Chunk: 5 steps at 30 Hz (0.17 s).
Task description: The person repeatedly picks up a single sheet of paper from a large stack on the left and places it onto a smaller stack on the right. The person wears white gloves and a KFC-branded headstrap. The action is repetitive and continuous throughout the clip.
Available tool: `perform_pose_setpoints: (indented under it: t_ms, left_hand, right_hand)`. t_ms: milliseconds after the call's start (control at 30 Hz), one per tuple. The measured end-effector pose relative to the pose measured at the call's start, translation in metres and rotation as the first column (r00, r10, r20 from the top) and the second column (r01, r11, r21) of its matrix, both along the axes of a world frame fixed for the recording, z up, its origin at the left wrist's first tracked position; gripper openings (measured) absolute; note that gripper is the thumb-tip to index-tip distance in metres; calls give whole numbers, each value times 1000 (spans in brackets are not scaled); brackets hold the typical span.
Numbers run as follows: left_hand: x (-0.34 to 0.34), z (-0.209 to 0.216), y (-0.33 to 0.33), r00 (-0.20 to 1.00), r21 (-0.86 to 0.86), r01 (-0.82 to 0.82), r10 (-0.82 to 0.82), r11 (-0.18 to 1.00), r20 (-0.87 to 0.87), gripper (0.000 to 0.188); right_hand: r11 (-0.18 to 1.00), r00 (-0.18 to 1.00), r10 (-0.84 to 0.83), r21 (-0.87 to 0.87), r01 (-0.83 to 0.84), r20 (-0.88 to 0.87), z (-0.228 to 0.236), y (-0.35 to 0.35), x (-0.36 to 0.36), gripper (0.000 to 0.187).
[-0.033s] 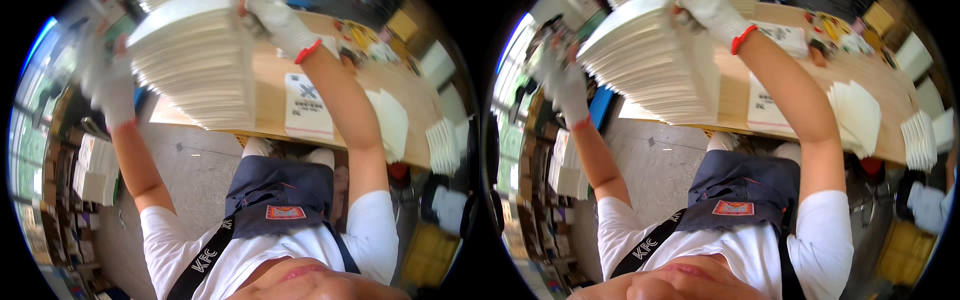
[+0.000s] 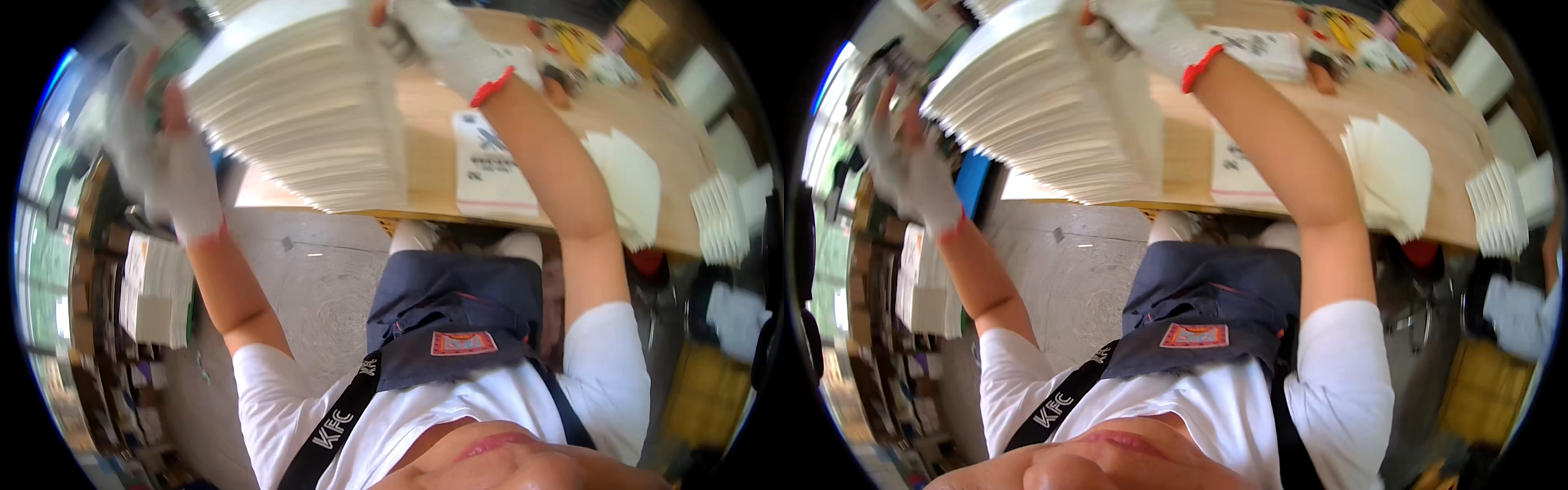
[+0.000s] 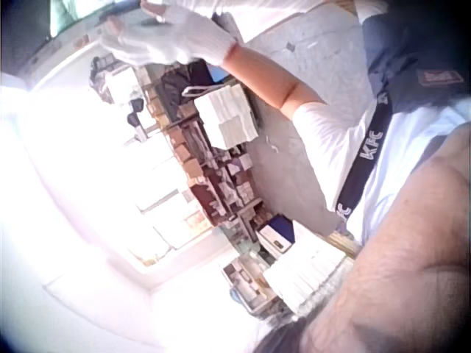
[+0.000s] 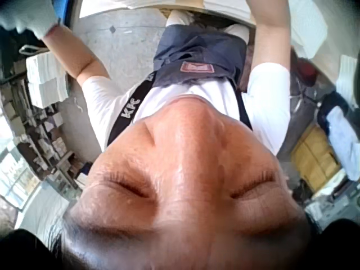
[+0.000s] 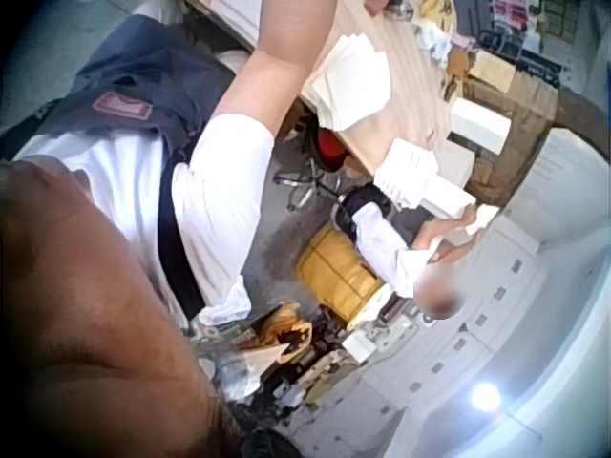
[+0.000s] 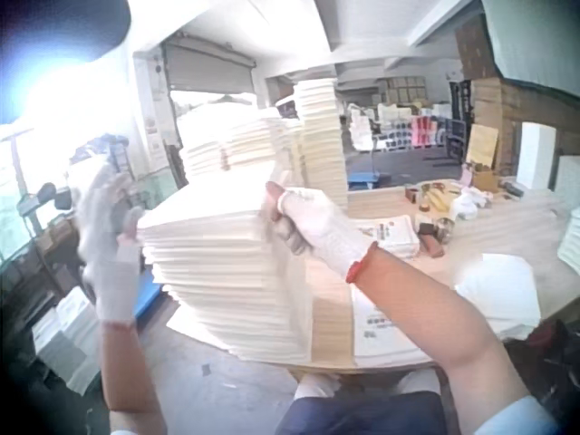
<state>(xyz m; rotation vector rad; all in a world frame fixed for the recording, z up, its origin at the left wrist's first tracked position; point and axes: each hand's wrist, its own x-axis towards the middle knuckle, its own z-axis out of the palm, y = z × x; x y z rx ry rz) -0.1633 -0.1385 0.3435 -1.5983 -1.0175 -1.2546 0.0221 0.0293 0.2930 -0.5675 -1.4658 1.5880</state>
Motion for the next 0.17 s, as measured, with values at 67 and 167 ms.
perform_pose_setpoints:
  t_ms: [67,167]
  left_hand:
    - [26,-36,-10,701,-153,712,-682,685,209,36]
    - [56,-86,6,294,-250,946,-871,206,394,45]
  right_hand:
    - [993,994,107,59,-105,-31,-22,-15,26,26]
    - [1000,987,20,3,-20,159,-67,-41,79,25]
